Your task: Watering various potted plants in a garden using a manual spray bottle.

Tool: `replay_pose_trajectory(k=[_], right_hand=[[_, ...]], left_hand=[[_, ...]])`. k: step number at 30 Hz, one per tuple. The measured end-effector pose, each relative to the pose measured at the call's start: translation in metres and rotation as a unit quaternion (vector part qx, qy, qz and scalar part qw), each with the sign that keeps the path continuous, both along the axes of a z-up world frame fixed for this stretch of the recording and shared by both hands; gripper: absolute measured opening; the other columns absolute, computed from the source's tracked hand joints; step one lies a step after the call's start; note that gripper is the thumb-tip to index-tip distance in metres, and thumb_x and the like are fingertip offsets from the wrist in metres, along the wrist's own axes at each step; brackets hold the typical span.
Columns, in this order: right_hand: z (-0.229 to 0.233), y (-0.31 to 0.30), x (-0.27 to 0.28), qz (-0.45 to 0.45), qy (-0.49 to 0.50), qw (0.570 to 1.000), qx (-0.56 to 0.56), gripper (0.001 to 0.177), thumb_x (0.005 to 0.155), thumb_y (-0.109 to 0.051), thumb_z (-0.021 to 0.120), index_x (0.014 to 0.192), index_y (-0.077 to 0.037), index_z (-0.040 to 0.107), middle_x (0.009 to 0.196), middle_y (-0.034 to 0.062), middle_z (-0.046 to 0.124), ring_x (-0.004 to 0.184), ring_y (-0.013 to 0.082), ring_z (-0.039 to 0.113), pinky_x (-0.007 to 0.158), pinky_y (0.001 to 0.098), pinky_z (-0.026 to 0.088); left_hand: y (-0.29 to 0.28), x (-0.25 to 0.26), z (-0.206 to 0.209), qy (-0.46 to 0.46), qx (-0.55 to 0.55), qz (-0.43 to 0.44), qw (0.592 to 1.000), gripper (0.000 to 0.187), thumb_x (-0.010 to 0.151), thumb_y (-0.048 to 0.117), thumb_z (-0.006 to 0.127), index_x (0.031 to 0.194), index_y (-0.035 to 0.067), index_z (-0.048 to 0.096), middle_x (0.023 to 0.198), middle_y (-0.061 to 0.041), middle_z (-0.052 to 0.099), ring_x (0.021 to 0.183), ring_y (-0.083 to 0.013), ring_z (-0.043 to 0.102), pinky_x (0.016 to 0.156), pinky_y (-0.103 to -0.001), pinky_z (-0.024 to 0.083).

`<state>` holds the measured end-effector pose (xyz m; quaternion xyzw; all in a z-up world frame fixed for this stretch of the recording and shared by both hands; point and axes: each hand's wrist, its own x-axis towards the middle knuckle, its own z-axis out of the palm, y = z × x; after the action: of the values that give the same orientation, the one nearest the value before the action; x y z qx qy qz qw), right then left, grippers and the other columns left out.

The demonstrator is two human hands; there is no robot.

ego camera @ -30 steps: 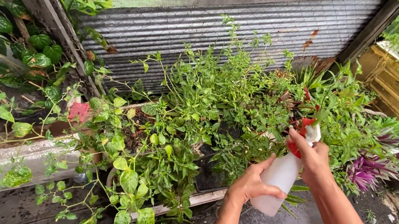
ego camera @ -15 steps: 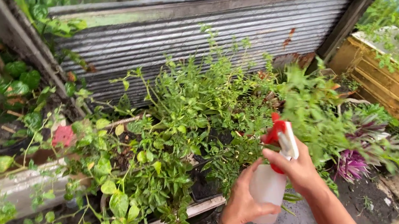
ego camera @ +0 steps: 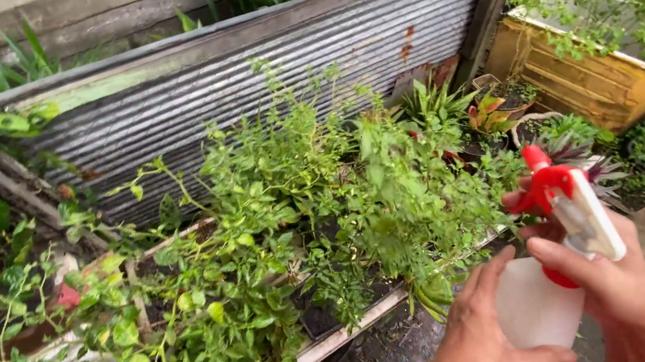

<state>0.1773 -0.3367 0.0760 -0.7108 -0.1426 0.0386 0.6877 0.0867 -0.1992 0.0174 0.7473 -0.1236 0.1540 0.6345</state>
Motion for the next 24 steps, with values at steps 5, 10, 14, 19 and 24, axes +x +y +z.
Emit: replay_pose_trajectory(k=[5,10,14,19,24], right_hand=[[-0.038,-0.057,0.041,-0.009,0.041,0.999,0.017,0.063,0.074,0.012,0.063,0.137,0.007,0.06,0.126,0.0228,0.072,0.098,0.0283,0.065,0.081,0.0367,0.05],[-0.015,-0.115,0.069,0.015,0.006,1.0,-0.012,0.08,0.059,0.005,0.072,0.138,0.005,0.061,0.128,0.0209,0.075,0.101,0.0277,0.071,0.087,0.038,0.057],[-0.026,-0.159,0.137,0.049,-0.063,0.997,-0.024,0.083,0.057,-0.001,0.076,0.138,0.005,0.059,0.129,0.0213,0.074,0.118,0.0279,0.072,0.091,0.0359,0.058],[-0.083,-0.167,0.222,0.093,0.044,0.986,-0.128,0.068,0.068,-0.01,0.083,0.134,-0.01,0.068,0.107,0.0078,0.083,0.078,0.0167,0.073,0.068,0.0291,0.059],[-0.168,-0.159,0.268,0.138,0.094,0.973,-0.158,0.022,0.077,-0.019,0.082,0.09,-0.004,0.074,0.073,0.0048,0.072,0.064,0.014,0.061,0.06,0.0283,0.052]], left_hand=[[-0.051,0.04,-0.026,0.024,-0.001,-0.014,1.0,0.098,0.064,0.041,0.075,0.142,-0.007,0.041,0.134,-0.027,0.055,0.118,-0.0402,0.059,0.104,-0.047,0.047],[-0.112,0.087,-0.026,0.0,0.022,-0.011,1.0,0.09,0.068,0.032,0.077,0.143,-0.004,0.042,0.133,-0.026,0.054,0.121,-0.0433,0.057,0.102,-0.053,0.047],[-0.158,0.146,-0.024,0.01,0.034,-0.021,0.999,0.096,0.07,0.03,0.077,0.148,-0.001,0.031,0.138,-0.029,0.051,0.12,-0.0468,0.058,0.1,-0.055,0.048],[-0.202,0.205,-0.071,0.163,-0.07,-0.011,0.984,0.105,0.062,0.029,0.082,0.151,0.005,0.032,0.143,-0.02,0.054,0.124,-0.0366,0.061,0.104,-0.048,0.048],[-0.221,0.226,-0.152,0.258,-0.167,0.019,0.951,0.095,0.059,0.019,0.087,0.141,0.006,0.041,0.12,-0.017,0.07,0.105,-0.0287,0.074,0.09,-0.039,0.06]])
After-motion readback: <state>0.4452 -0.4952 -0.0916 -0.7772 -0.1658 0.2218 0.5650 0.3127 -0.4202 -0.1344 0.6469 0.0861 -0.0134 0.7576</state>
